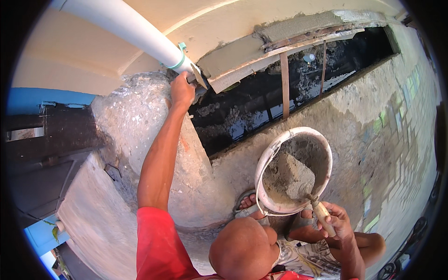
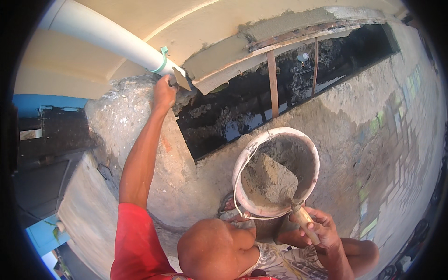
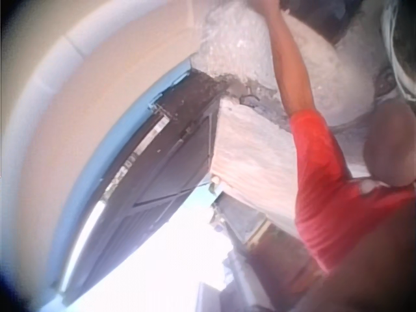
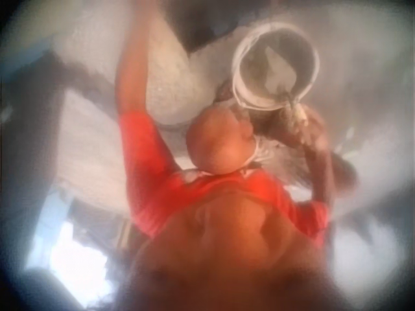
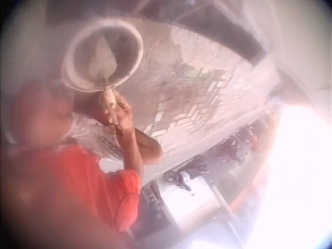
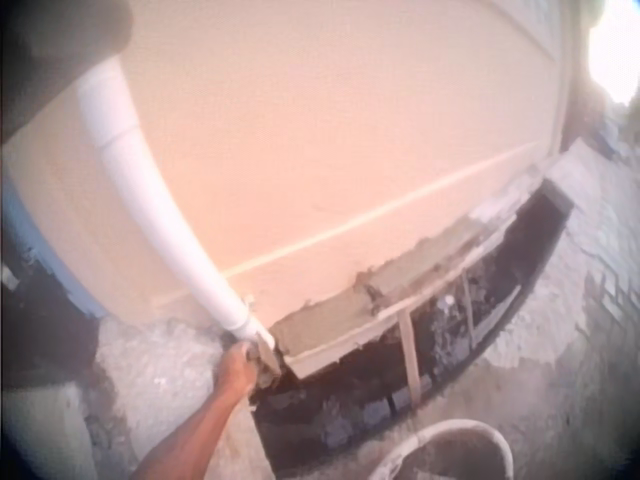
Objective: The person scoops wet cement from a bucket using a trowel and applies it to a wall section around a white pipe. They spread and smooth the cement along the wall surface using the trowel.
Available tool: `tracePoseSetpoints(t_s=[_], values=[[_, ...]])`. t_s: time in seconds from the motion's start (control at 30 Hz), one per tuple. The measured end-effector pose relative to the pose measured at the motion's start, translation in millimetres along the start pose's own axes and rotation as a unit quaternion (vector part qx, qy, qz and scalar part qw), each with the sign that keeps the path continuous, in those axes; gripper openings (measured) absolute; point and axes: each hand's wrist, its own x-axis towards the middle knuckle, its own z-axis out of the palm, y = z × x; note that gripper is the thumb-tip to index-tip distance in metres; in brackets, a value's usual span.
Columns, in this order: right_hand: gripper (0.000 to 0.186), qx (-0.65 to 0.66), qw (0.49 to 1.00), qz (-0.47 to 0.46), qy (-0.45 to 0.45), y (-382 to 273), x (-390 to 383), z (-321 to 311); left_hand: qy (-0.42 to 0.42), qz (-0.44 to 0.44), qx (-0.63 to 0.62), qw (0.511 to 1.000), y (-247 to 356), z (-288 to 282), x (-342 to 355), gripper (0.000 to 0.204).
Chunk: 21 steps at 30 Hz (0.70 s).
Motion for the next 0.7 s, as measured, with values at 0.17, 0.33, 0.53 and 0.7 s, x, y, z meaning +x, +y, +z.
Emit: tracePoseSetpoints(t_s=[0.17,0.33,0.53,0.7], values=[[0.057,0.000,1.000,0.006,-0.003,3.1,1.2,-5.0,-0.011,-0.032,0.035,0.999,11.4,9.0,0.5,0.036],[0.057,-0.005,1.000,0.003,0.007,3.6,2.1,-7.7,-0.012,-0.049,0.035,0.998,5.4,23.2,3.3,0.036],[0.059,-0.007,1.000,-0.006,0.015,-0.1,4.3,-3.7,0.000,-0.019,0.063,0.998,-4.5,32.6,7.2,0.034],[0.058,0.018,1.000,-0.014,0.013,-12.2,3.2,11.2,-0.008,-0.051,0.038,0.998,-4.5,37.7,8.0,0.033]])
